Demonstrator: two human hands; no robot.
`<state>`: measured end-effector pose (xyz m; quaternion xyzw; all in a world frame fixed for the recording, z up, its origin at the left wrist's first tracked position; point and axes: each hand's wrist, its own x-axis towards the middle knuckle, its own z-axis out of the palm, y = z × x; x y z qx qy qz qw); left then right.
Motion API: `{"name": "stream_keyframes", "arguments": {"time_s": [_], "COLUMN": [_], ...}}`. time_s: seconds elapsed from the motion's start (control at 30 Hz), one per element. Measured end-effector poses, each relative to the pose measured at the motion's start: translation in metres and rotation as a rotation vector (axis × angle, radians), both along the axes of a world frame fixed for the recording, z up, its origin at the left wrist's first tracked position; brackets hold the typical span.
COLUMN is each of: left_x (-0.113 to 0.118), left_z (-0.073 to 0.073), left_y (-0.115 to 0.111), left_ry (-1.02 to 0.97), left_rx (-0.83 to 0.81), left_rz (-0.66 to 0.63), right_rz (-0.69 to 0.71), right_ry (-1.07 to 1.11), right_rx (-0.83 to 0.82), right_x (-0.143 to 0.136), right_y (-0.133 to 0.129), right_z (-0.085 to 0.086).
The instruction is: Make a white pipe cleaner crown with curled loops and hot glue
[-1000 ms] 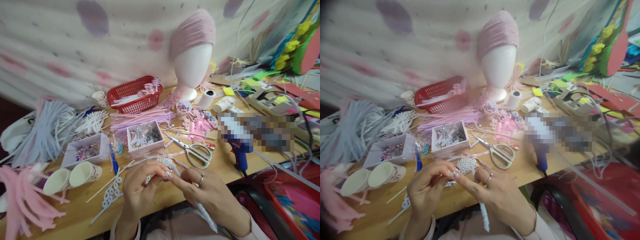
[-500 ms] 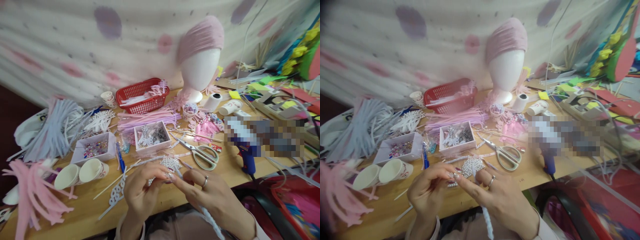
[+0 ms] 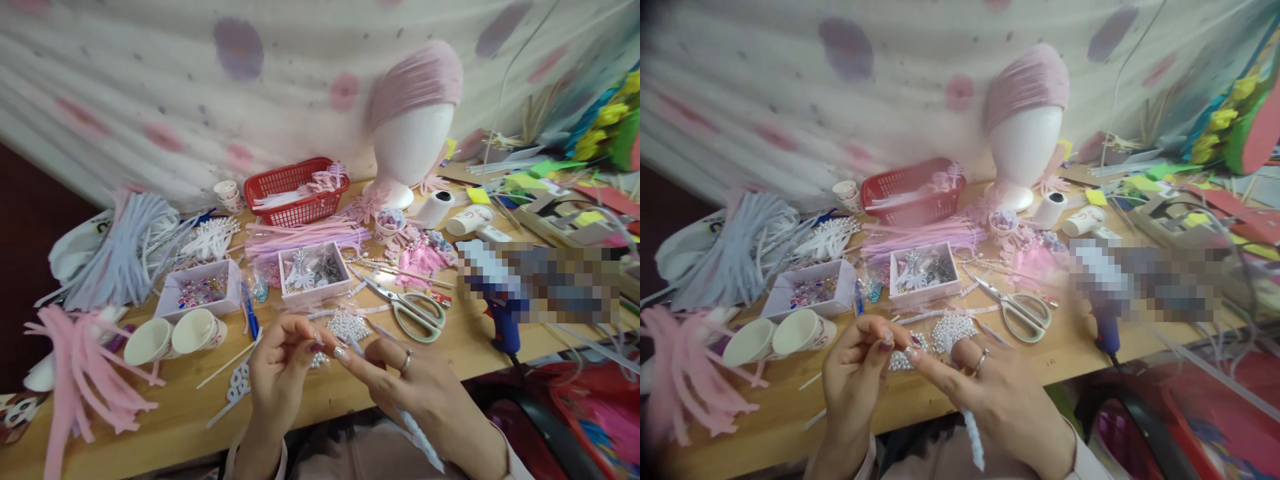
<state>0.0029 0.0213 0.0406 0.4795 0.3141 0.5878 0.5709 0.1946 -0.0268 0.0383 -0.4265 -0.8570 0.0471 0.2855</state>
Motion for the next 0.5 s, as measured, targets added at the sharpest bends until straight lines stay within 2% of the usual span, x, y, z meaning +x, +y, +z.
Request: {"name": "stream_keyframes", "arguments": {"time_s": [0.13,0.2,0.37,0.5], "left_x": [-0.0075,-0.0093,-0.0080,-0.0036], "left_z": [0.0036,0.0051,0.0071,0.0018], "left_y": [0.0009,-0.0003,-0.0046,-0.0022], "left_ry": [0.175,0.263,0.294,0.324], "left_rx": [0.146,0.163,-0.048,-0.099], "left_rz": [0.032,0.027,-0.038,-0.061], "right_rz": [0.003,0.002,0.003,0.023], "right_ry": [-0.004,0.001,-0.024,0.032], "right_rx": [-0.002,-0.002,-0.033,-0.057], "right_x": [-0.0038,-0.0043,-0.0024,-0.0036], "right_y": [-0.0008,-0.0018,-0.0043,-0.0035], "right_z": [0.0018,0.0021,-0.0014,-0.0030]}}
